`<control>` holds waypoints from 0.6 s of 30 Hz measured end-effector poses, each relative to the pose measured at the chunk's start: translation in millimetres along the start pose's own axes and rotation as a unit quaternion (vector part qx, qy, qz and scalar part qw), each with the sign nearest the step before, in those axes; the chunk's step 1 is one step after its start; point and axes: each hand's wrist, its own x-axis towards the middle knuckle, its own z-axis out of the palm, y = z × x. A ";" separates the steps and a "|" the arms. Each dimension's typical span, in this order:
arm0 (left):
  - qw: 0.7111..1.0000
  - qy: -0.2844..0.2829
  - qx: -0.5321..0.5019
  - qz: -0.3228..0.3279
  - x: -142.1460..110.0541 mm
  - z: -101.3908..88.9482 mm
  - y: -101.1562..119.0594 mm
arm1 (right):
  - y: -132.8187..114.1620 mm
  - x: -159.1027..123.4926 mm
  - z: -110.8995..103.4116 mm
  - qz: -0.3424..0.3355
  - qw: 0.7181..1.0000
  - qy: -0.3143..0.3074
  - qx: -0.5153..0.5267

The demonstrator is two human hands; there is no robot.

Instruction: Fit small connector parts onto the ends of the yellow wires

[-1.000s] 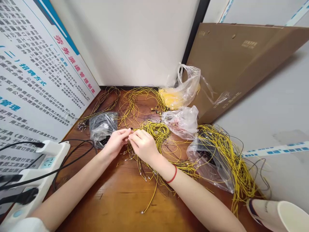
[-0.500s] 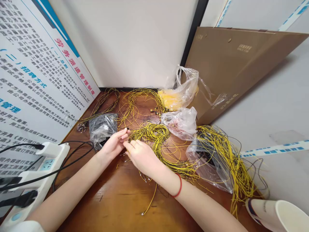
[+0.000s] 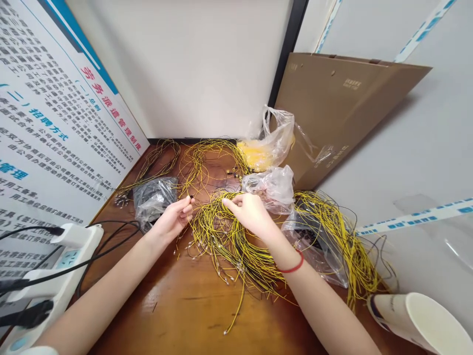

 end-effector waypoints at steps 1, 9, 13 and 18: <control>1.000 -0.002 0.006 0.008 -0.2 0.6 0.1 | -0.7 -0.5 7.4 0.003 1.000 0.005 0.013; 0.988 -0.059 0.060 0.129 -14.3 19.6 3.2 | -34.1 -14.9 40.0 -0.087 0.961 0.095 0.245; 0.986 -0.097 0.042 0.130 -22.9 28.5 1.1 | -38.7 -15.1 47.9 -0.089 0.946 0.126 0.285; 0.985 -0.149 0.044 0.082 -28.0 29.3 -0.1 | -34.1 -13.0 53.9 -0.063 0.935 0.114 0.331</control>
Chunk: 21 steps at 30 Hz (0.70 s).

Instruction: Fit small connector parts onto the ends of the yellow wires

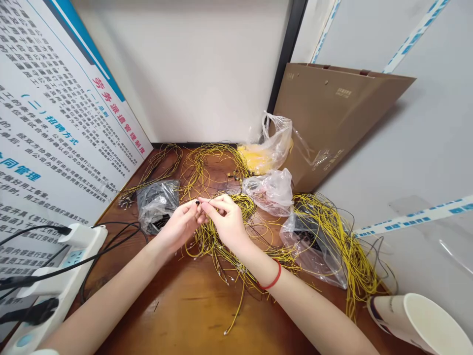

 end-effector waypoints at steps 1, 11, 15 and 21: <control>1.000 -0.004 0.008 -0.008 -0.4 -0.7 0.1 | 0.0 0.4 -0.5 0.005 1.000 -0.008 0.014; 0.992 0.022 0.117 -0.040 2.1 -17.7 -10.0 | -57.8 54.9 -70.1 -0.017 0.999 0.013 0.044; 0.991 0.030 0.123 -0.036 3.8 -21.0 -14.9 | -86.2 84.4 -101.2 -0.041 0.995 0.052 0.070; 0.990 0.064 0.122 -0.014 5.0 -24.5 -22.0 | -107.3 111.4 -141.0 -0.035 0.984 0.118 0.129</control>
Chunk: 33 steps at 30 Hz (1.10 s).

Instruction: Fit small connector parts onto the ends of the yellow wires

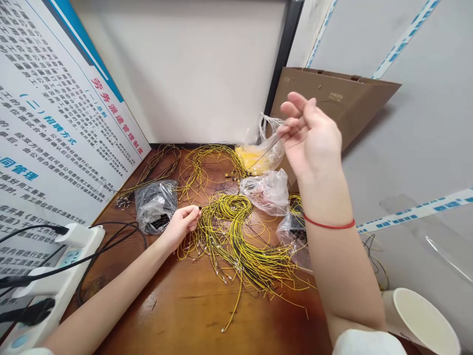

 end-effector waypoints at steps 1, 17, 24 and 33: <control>1.000 0.006 0.001 0.003 0.1 -0.1 -1.1 | -3.0 3.1 -5.0 -0.009 1.000 0.009 0.005; 0.999 0.035 -0.014 -0.017 0.4 1.0 -7.3 | -14.0 -7.3 -14.2 -0.225 0.954 0.104 -0.168; 1.000 0.017 0.000 0.007 -2.7 6.3 1.1 | 93.8 -104.6 62.9 -0.009 0.894 -0.305 -0.329; 0.997 0.030 0.062 0.018 2.7 0.5 -2.1 | 138.2 -118.0 66.4 0.063 0.932 -0.255 -0.250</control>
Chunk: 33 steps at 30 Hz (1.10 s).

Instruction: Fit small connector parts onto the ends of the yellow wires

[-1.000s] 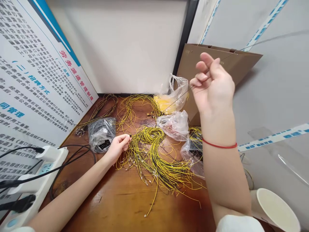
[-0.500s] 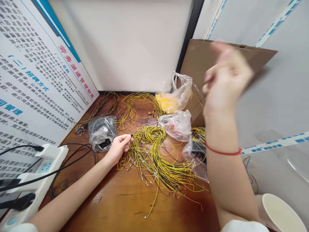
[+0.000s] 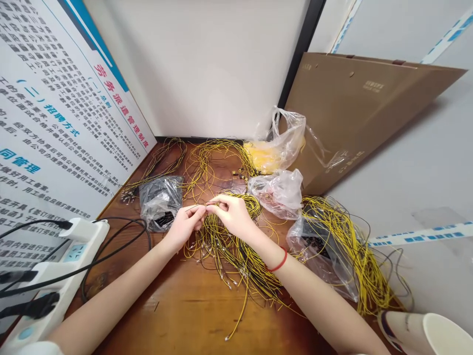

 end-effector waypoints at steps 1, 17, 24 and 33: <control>1.000 -0.001 0.017 0.005 0.9 -0.8 -0.7 | 1.4 0.4 0.4 0.003 1.000 0.008 -0.001; 0.993 0.116 0.006 -0.007 6.0 -6.9 -9.2 | 15.2 -3.2 -4.7 -0.002 0.998 -0.028 0.063; 0.994 0.105 -0.027 -0.003 6.2 -5.9 -5.3 | 17.8 -0.8 -5.4 -0.008 0.999 -0.033 -0.020; 0.992 0.080 -0.096 -0.013 6.8 -7.3 -4.2 | 20.3 2.5 -7.6 0.016 0.999 -0.012 -0.035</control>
